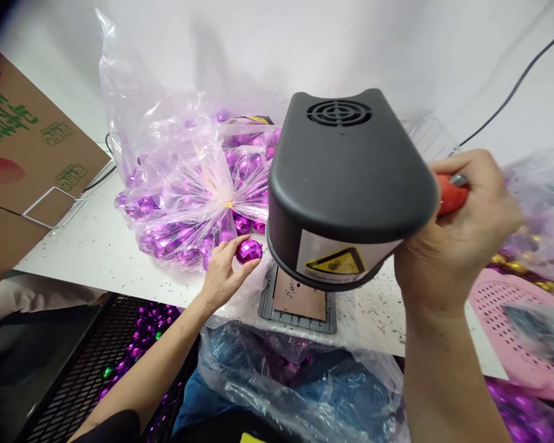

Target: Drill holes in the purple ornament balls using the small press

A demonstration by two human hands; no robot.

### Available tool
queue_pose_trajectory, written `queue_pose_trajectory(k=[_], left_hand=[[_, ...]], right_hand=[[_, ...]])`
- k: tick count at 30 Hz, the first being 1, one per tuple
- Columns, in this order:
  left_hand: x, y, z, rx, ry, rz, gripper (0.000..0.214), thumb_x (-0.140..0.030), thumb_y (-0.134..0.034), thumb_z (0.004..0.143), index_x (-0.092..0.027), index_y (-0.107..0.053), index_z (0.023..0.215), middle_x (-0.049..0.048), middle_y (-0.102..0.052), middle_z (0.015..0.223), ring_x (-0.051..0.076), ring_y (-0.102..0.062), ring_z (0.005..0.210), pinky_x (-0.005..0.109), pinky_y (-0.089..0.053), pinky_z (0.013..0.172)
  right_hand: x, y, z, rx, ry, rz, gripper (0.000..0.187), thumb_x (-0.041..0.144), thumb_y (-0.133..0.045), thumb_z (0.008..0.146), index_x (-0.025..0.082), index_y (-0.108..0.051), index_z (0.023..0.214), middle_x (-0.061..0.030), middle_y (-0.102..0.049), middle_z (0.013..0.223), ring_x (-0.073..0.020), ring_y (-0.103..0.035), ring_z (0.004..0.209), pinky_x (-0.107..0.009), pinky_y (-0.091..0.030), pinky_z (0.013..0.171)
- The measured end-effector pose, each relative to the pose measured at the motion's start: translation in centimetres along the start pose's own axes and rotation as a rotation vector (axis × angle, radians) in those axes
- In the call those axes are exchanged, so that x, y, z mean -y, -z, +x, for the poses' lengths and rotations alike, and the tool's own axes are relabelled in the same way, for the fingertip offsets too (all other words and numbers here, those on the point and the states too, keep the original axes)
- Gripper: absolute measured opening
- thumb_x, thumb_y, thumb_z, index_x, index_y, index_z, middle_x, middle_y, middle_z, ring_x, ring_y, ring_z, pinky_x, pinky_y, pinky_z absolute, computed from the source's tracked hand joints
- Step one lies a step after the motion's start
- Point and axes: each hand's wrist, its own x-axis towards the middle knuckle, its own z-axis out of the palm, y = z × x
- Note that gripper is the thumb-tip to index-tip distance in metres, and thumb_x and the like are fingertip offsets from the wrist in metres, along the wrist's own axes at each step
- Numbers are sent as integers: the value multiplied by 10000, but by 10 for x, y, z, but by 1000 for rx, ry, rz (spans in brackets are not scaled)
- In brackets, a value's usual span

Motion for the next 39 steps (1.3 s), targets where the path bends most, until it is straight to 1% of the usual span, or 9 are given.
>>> queue_pose_trajectory(k=[3, 9, 13, 16, 20, 23, 27, 31, 39], left_hand=[[-14, -2, -11, 18, 104, -196, 542, -545, -695, 885, -191, -616, 1287, 99, -700, 1133, 277, -599, 1034, 438, -434, 982], [-20, -23, -22, 286, 497, -1074, 534, -501, -720, 858, -212, -609, 1294, 72, -668, 1147, 201, -618, 976, 277, -483, 752], [-19, -21, -22, 371, 576, -1249, 519, -499, -709, 864, -212, -613, 1285, 74, -661, 1090, 167, -631, 863, 265, -478, 696], [-21, -17, -24, 398, 571, -1185, 541, -483, -723, 857, -229, -540, 1299, 54, -660, 1058, 177, -666, 844, 277, -499, 693], [-27, -18, -27, 407, 389, -937, 579, -412, -777, 823, -250, -504, 1307, 64, -643, 1235, 220, -643, 1070, 331, -527, 905], [-32, -23, -26, 456, 275, -820, 527, -435, -716, 880, -253, -524, 1336, 69, -624, 1317, 244, -618, 1170, 362, -507, 994], [-37, -31, -21, 407, 223, -682, 433, -453, -655, 929, -257, -562, 1304, 54, -655, 1295, 259, -619, 1200, 390, -487, 1038], [-44, -35, -19, 367, 198, -504, 478, -393, -728, 880, -223, -553, 1290, 80, -687, 1211, 288, -647, 1142, 439, -503, 1015], [-55, -53, -14, 302, 18, -314, 447, -305, -802, 824, -227, -615, 1222, 78, -685, 1187, 276, -652, 1094, 417, -529, 945]], right_hand=[[2, 0, 0, -1, -8, 18, 445, 538, -617, 870, 100, -587, 797, 12, -514, 701, -7, -414, 640, -228, -237, 597], [8, -2, 2, 6, -51, 22, 214, 286, -510, 864, 102, -557, 765, 23, -501, 665, 1, -368, 607, -217, -181, 585], [7, -2, 2, -6, -36, -4, 192, 272, -534, 856, 104, -554, 764, 30, -484, 655, -5, -347, 617, -204, -207, 593], [7, -2, 1, 8, -38, 28, 230, 307, -555, 875, 96, -550, 783, 33, -472, 670, 0, -366, 627, -191, -234, 598], [10, -2, 1, 16, -65, 57, 286, 355, -558, 883, 98, -516, 765, 48, -401, 633, 13, -343, 609, -183, -225, 596], [14, -2, 2, 34, -85, 85, 308, 383, -548, 877, 106, -489, 754, 51, -373, 615, 13, -329, 596, -183, -208, 587], [16, -1, 3, 34, -88, 83, 328, 406, -554, 867, 105, -494, 753, 52, -348, 609, 15, -309, 590, -185, -203, 580], [16, 0, 2, 46, -76, 106, 337, 415, -578, 873, 108, -491, 764, 49, -360, 619, 6, -318, 607, -180, -225, 588], [15, -2, 0, 47, -55, 109, 354, 435, -585, 896, 103, -510, 796, 40, -395, 655, -6, -329, 636, -174, -233, 603]])
